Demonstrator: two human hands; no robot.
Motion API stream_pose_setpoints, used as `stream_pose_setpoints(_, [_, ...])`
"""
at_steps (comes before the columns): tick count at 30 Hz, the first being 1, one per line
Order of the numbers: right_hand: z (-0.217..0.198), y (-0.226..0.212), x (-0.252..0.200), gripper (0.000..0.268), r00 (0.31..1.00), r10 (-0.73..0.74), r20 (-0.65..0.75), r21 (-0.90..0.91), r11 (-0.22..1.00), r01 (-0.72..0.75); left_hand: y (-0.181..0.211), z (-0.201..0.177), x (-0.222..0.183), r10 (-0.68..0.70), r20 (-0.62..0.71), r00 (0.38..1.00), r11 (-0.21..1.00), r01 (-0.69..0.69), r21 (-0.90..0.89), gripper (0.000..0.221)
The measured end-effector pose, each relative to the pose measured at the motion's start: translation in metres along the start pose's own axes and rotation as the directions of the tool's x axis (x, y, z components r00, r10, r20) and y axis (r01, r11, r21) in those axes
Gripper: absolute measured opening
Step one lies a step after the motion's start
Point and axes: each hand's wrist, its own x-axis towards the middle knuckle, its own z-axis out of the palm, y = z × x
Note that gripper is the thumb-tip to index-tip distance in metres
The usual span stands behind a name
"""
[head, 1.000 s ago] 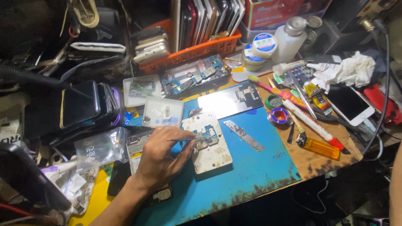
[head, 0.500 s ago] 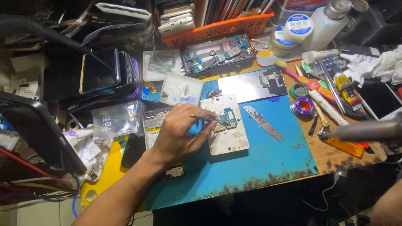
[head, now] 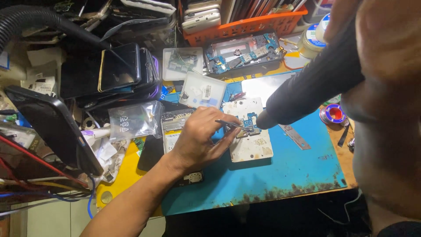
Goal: Using a heat gun and tweezers to repair or desolder components on a smartphone motherboard at a repair bench.
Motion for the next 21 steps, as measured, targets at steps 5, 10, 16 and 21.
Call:
stream_pose_setpoints(5, [0.036,-0.052,0.046,0.021,0.746,0.65,-0.144,0.358,0.737,-0.573,-0.001,-0.003,0.002,0.1,0.031,0.994,0.994,-0.102,0.039,0.014])
stream_pose_setpoints(10, [0.047,-0.046,0.054,0.046,0.79,0.603,-0.107,0.447,0.739,-0.504,0.005,-0.008,0.005,0.122,0.041,0.992,0.991,-0.124,0.058,0.013])
stream_pose_setpoints(16, [0.045,-0.042,0.042,0.072,0.882,0.469,-0.046,0.431,0.806,-0.406,0.001,-0.008,0.004,0.133,0.048,0.99,0.989,-0.136,0.062,0.013])
stream_pose_setpoints(21, [0.021,-0.062,0.056,0.019,0.739,0.673,0.012,0.363,0.686,-0.631,0.0,-0.007,0.003,0.127,0.052,0.991,0.989,-0.131,0.073,0.014])
